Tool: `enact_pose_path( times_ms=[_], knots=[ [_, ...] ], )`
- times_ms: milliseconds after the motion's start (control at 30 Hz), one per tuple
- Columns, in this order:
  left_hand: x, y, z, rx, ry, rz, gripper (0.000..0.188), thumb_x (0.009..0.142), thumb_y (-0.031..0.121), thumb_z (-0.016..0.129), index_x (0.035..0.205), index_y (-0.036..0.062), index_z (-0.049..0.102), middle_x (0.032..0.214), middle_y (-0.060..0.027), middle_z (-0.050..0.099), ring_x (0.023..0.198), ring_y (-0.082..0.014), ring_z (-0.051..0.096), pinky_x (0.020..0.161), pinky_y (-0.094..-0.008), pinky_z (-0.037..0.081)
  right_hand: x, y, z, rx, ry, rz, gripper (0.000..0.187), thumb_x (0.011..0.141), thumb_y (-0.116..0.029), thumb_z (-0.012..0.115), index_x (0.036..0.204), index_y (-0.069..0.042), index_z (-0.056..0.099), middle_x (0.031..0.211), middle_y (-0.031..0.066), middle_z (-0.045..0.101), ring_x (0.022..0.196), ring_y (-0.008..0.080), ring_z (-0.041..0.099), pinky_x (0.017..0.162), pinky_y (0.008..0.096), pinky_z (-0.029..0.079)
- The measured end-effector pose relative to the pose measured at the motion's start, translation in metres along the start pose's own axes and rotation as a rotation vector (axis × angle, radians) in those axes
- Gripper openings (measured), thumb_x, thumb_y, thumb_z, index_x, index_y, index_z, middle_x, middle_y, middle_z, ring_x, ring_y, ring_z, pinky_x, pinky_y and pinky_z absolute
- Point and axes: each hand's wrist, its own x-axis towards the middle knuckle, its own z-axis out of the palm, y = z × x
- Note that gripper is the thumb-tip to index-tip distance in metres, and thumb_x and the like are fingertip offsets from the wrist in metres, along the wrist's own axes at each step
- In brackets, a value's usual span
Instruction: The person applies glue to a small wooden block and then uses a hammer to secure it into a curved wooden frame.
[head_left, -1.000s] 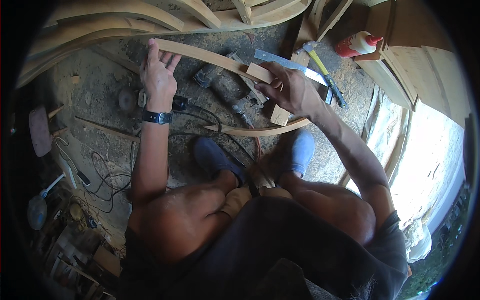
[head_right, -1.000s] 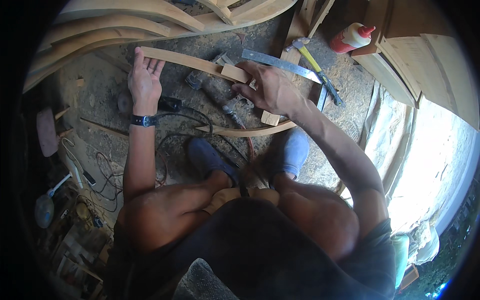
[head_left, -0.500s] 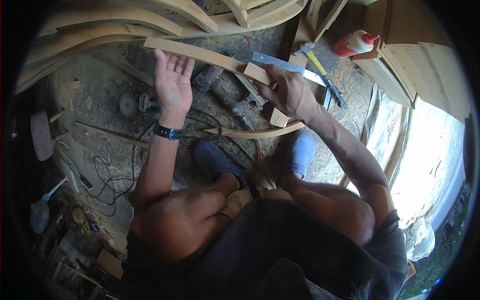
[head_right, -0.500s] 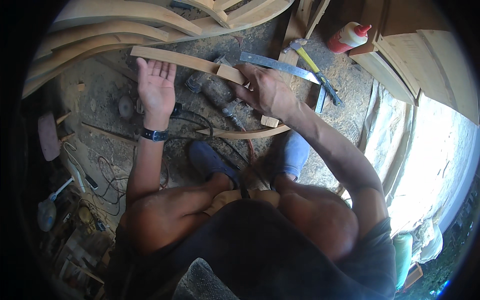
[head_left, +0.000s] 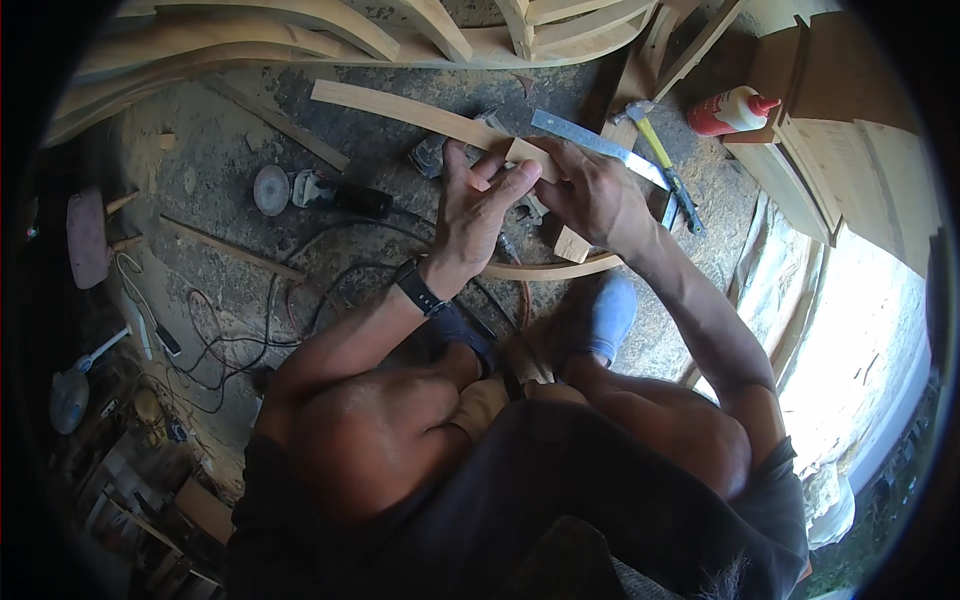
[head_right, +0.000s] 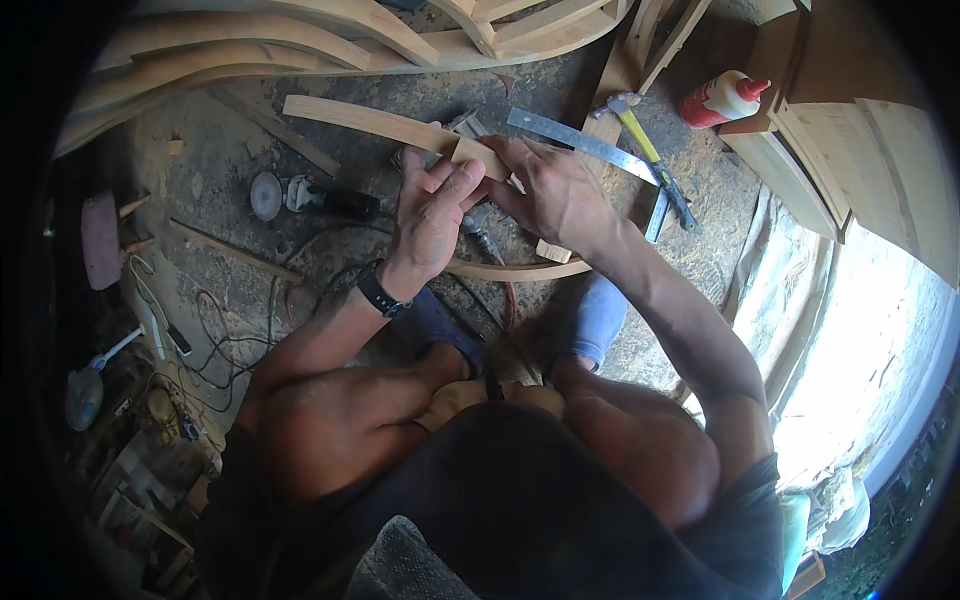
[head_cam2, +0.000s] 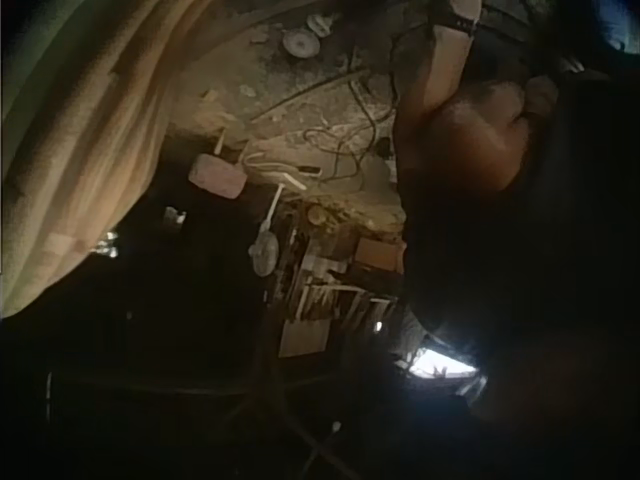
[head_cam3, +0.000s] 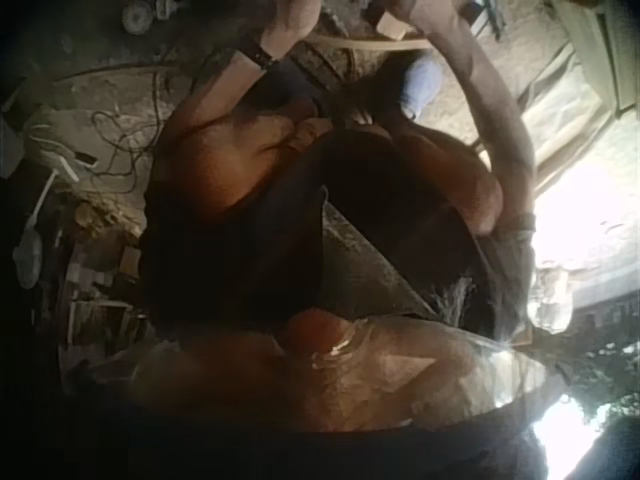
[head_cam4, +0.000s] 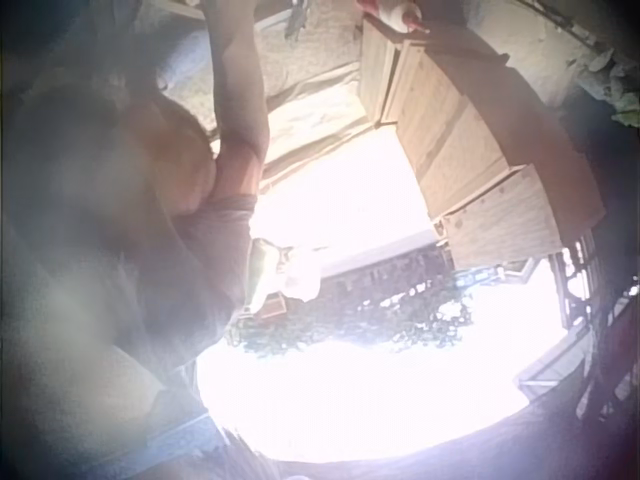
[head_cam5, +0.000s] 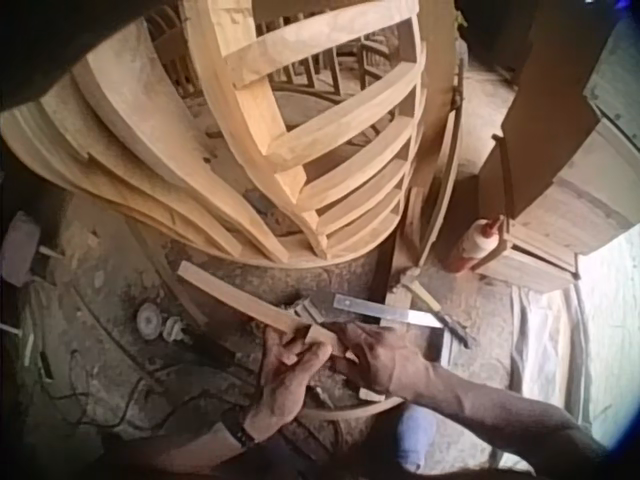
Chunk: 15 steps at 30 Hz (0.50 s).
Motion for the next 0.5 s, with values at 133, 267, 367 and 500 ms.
enact_pose_path(
  times_ms=[133,267,367,500],
  knots=[
    [-0.001,0.003,-0.002,0.001,0.012,0.002,0.056,0.091,0.003,0.070,0.133,0.0035,0.032,0.126,-0.0158,0.057,0.115,-0.0202,0.059,0.097,-0.0329,0.052,0.003,-0.006,0.001,-0.023,-0.006,-0.027,0.050,0.086,-0.019,0.073,0.130,-0.003,0.056,0.100,0.0202,0.069,0.085,0.0387,0.069,0.071,0.0434,0.056],
    [-0.004,0.005,-0.001,0.022,-0.010,0.032,0.058,0.091,0.002,0.069,0.135,0.0045,0.031,0.125,-0.0159,0.058,0.116,-0.0201,0.059,0.098,-0.0328,0.052,0.003,-0.009,0.002,-0.016,0.020,-0.067,0.051,0.086,-0.016,0.074,0.131,-0.003,0.055,0.100,0.0193,0.069,0.086,0.0380,0.069,0.072,0.0426,0.056],
    [-0.008,0.007,0.006,0.003,-0.001,0.075,0.061,0.091,0.001,0.069,0.137,0.0055,0.029,0.125,-0.0162,0.057,0.117,-0.0203,0.058,0.098,-0.0331,0.052,0.002,-0.012,0.000,-0.020,0.041,-0.094,0.052,0.085,-0.014,0.074,0.131,-0.002,0.055,0.100,0.0188,0.069,0.087,0.0375,0.069,0.074,0.0422,0.056],
    [-0.008,0.009,0.008,0.029,-0.001,0.085,0.065,0.091,-0.001,0.069,0.140,0.0062,0.027,0.126,-0.0167,0.056,0.119,-0.0211,0.057,0.100,-0.0338,0.051,0.003,-0.016,-0.002,-0.023,0.057,-0.119,0.052,0.084,-0.013,0.075,0.131,-0.001,0.055,0.102,0.0190,0.068,0.089,0.0375,0.069,0.076,0.0422,0.056]
  ],
)
